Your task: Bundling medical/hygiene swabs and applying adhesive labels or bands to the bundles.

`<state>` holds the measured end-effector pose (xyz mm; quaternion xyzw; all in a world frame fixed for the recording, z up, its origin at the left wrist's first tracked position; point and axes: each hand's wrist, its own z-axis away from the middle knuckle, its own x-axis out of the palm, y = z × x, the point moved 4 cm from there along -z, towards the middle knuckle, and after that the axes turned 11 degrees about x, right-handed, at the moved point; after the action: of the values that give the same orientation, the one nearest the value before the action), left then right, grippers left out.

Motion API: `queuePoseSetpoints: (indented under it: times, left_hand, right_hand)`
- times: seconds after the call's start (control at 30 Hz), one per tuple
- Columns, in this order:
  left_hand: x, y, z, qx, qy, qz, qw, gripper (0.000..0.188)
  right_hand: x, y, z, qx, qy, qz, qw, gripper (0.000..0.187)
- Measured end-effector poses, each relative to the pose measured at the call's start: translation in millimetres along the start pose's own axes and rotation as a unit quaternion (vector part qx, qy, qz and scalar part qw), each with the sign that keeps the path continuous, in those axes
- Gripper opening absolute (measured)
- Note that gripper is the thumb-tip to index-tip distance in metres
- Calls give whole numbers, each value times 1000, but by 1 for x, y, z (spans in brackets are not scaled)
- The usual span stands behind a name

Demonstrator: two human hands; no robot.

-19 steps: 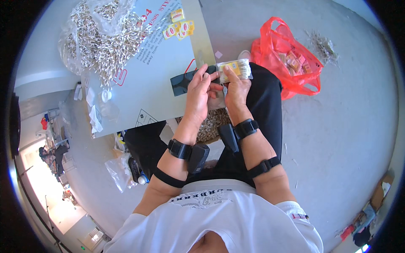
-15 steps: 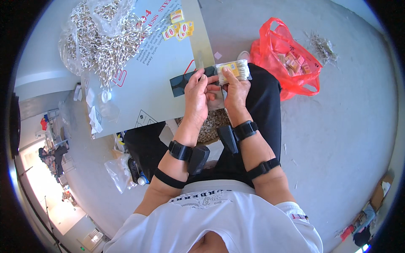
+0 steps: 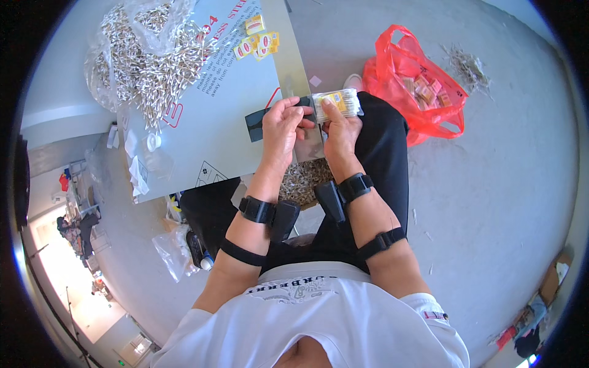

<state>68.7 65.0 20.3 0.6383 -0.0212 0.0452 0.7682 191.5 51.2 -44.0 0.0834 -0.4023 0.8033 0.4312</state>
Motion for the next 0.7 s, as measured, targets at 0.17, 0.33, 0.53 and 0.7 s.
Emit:
queuePoseSetpoints:
  times: [0.17,0.33,0.53,0.7]
  left_hand:
    - [1,-1,-6,1,-24,-40,999,30]
    - [2,-2,-2,9,-33,-30,999,24]
    - [0,37,2,325,-21,-185,927,28]
    - [2,87,27,476,-131,-347,798,40]
  right_hand:
    - [-1,-1,-6,-14,26,-36,999,23]
    - [-14,-40,-13,-118,80,-61,988,22]
    - [-4,-66,5,164,-60,-92,980,9]
    - [4,-40,35,364,-154,-86,914,12]
